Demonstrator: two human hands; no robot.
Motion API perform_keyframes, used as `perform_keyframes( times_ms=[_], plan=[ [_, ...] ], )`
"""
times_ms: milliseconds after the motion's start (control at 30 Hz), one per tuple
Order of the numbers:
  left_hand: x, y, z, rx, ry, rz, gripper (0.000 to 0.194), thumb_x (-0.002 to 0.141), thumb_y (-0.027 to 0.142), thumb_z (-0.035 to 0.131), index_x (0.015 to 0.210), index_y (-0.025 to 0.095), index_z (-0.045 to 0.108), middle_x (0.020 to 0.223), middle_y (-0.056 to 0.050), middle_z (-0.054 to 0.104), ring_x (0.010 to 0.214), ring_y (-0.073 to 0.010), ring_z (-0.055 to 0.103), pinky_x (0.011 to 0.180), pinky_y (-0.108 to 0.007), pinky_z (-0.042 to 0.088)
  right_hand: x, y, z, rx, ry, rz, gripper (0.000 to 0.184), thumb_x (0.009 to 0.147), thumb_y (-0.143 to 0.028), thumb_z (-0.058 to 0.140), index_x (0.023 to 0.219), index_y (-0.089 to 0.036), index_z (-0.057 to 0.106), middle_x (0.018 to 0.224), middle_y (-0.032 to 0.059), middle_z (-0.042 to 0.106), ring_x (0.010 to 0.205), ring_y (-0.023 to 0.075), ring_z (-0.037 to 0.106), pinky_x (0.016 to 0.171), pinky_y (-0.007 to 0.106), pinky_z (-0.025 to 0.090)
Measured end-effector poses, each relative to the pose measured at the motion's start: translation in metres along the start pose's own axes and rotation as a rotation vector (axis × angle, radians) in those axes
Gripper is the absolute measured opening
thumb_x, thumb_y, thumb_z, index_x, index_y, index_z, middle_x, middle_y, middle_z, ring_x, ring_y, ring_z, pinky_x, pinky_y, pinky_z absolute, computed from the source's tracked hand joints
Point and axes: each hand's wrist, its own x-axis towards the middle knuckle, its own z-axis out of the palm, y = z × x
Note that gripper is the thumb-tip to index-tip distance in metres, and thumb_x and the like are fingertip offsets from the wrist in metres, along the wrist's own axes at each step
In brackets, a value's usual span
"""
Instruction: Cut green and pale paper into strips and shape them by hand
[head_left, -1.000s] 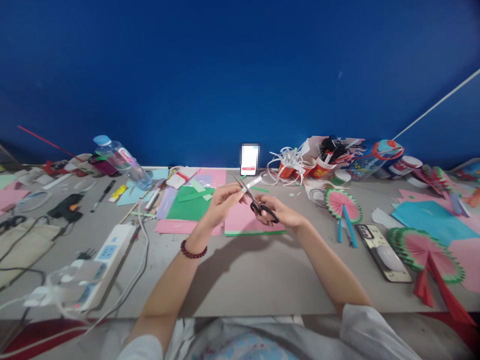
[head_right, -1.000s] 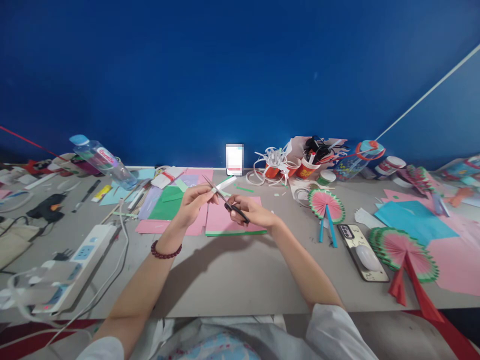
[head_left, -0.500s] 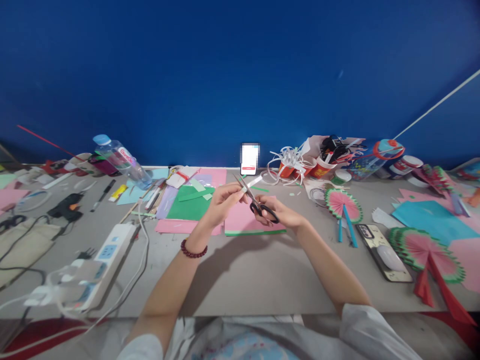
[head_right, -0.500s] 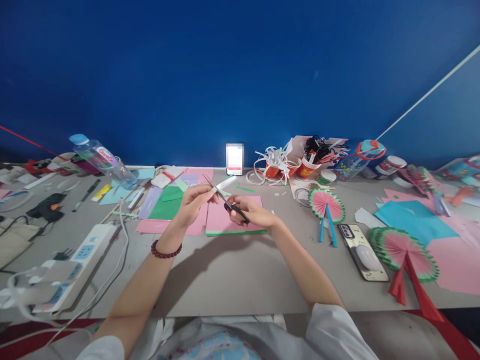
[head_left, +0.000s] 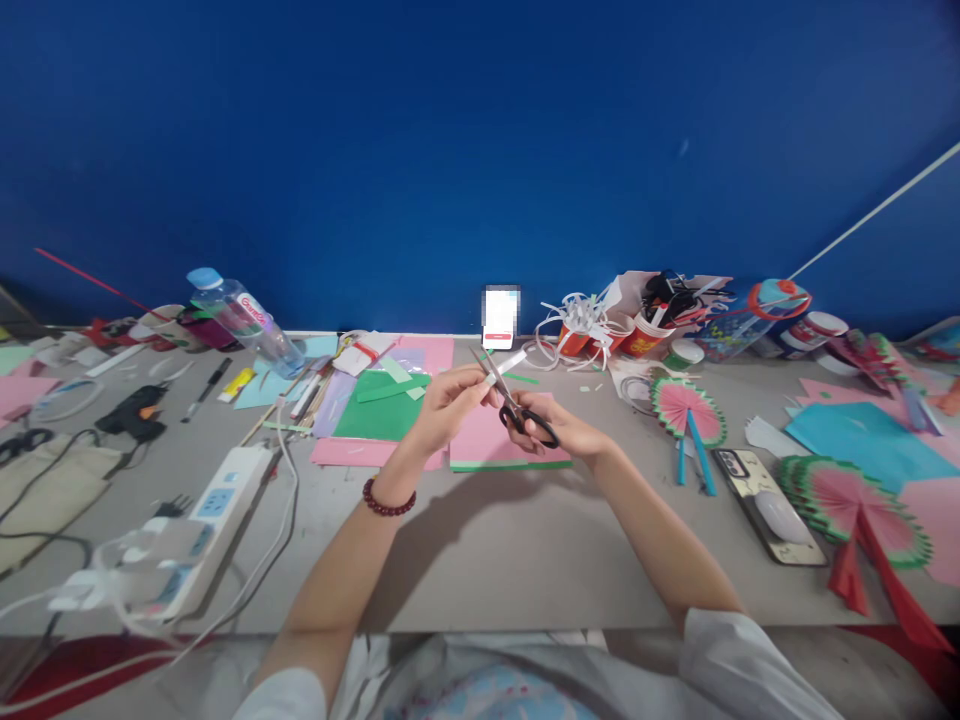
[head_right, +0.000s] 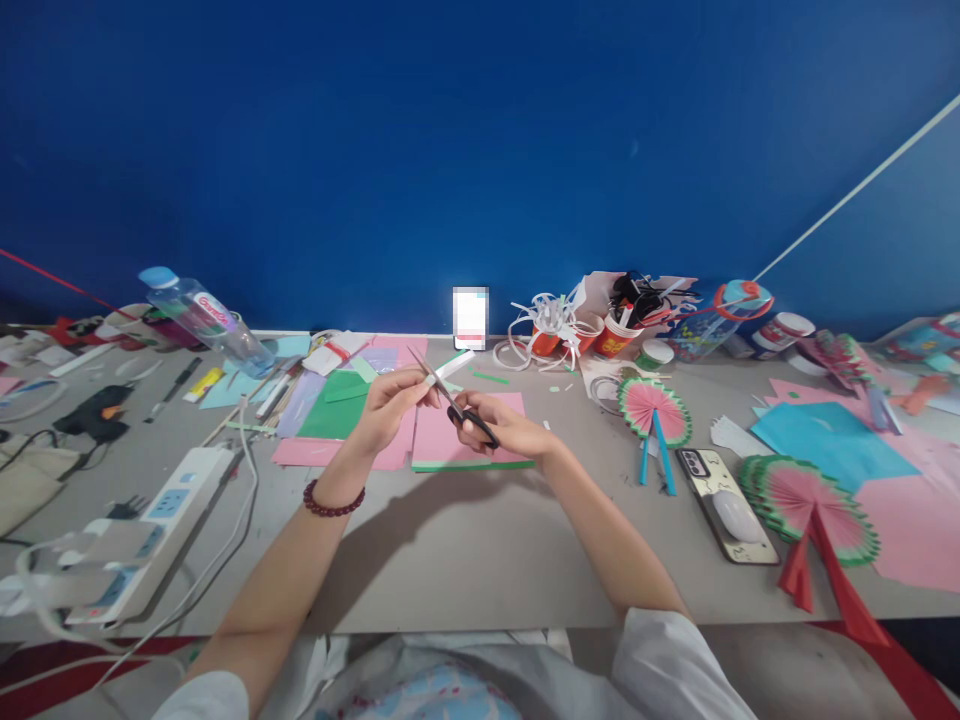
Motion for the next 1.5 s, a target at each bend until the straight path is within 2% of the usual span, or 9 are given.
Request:
perform_keyframes(
  times_ms=[633, 1200, 1500],
  plan=[
    [0.0005, 0.0025, -0.0003, -0.009, -0.021, -0.037, 0.032, 0.086, 0.032, 0.054, 0.059, 0.016, 0.062, 0.064, -0.003, 0.06, 0.061, -0.0116, 0.055, 0.059, -0.024, 0.045, -0.0013, -0.0006, 0.0019, -0.065, 0.0, -0.002, 0.051, 0.084, -0.065, 0.051, 0.097, -0.017, 0.041, 0.063, -0.0052, 0.046, 0.051, 0.0085, 0.038, 0.049, 0.024, 0.034],
    [-0.0002, 0.0013, -0.0007, 0.001, -0.021, -0.055, 0.029, 0.086, 0.029, 0.053, 0.061, 0.016, 0.062, 0.064, -0.002, 0.06, 0.062, -0.0116, 0.055, 0.06, -0.024, 0.045, -0.0004, -0.0035, 0.003, -0.062, 0.036, -0.003, 0.05, 0.082, -0.063, 0.056, 0.097, -0.018, 0.04, 0.066, -0.0055, 0.043, 0.053, 0.0087, 0.037, 0.049, 0.024, 0.033],
    [0.0007, 0.0017, -0.0011, 0.015, -0.021, -0.063, 0.032, 0.085, 0.033, 0.054, 0.059, 0.017, 0.061, 0.063, -0.003, 0.059, 0.061, -0.0124, 0.055, 0.059, -0.025, 0.046, -0.0017, 0.0034, 0.0006, -0.038, 0.013, 0.001, 0.05, 0.083, -0.063, 0.054, 0.099, -0.018, 0.039, 0.067, -0.005, 0.043, 0.055, 0.0093, 0.037, 0.05, 0.024, 0.032]
  ],
)
